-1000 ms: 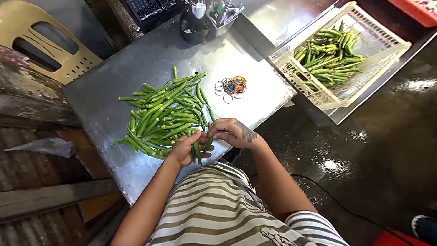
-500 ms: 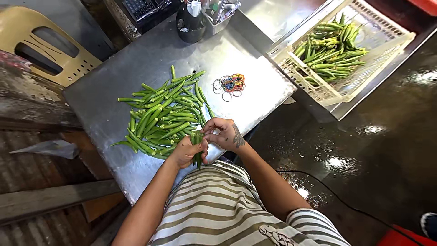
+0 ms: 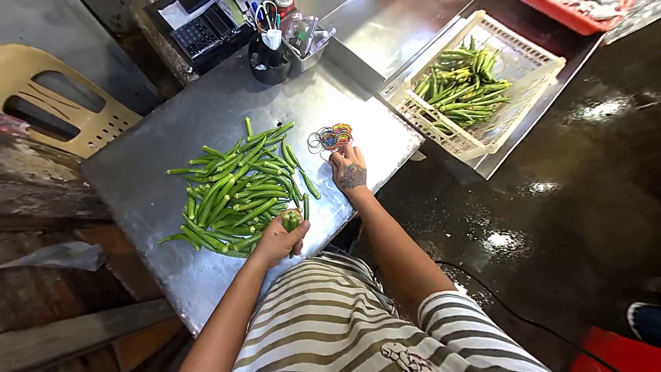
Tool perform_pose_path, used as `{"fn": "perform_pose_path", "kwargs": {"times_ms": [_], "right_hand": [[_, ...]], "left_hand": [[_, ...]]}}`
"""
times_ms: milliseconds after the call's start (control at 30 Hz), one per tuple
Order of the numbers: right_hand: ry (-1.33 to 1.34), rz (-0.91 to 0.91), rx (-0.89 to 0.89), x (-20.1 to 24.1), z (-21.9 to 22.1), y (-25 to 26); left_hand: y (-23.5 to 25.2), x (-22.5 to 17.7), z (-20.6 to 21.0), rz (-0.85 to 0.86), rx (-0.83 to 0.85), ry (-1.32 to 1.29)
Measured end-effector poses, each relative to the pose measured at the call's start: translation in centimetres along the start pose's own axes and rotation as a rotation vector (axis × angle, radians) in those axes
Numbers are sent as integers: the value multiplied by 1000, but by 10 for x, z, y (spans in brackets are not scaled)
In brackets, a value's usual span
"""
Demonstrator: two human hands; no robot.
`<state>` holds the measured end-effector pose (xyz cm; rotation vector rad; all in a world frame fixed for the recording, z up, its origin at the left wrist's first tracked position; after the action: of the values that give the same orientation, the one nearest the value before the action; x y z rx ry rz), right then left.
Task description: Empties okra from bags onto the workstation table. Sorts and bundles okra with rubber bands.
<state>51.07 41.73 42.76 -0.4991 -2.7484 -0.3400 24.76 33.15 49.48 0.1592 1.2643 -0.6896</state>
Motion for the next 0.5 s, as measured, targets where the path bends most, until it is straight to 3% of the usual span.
{"fn": "perform_pose_path", "kwargs": {"times_ms": [100,167,300,500], "right_hand": [[-129,-81,15,2,7,0],[-40,-63,73,7,-1,-3],[486,58,224,17,-43,-18],[1442,216,423,27,-67,-40]], "left_hand": [[-1,4,-1,20,11,75],[-1,6,-2,49,24,115],[-6,4,-9,87,27,174],[-3,7,-11,91,37,224]]}}
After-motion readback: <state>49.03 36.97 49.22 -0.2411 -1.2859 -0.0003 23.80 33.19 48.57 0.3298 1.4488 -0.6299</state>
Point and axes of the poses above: each hand's wrist, its own y-axis towards the middle knuckle, its own z-axis out of the palm, x = y × z, the point moved 3 cm from there along y, towards the middle knuckle, and after that the axes turned 14 degrees about z, right-handed, at the moved point
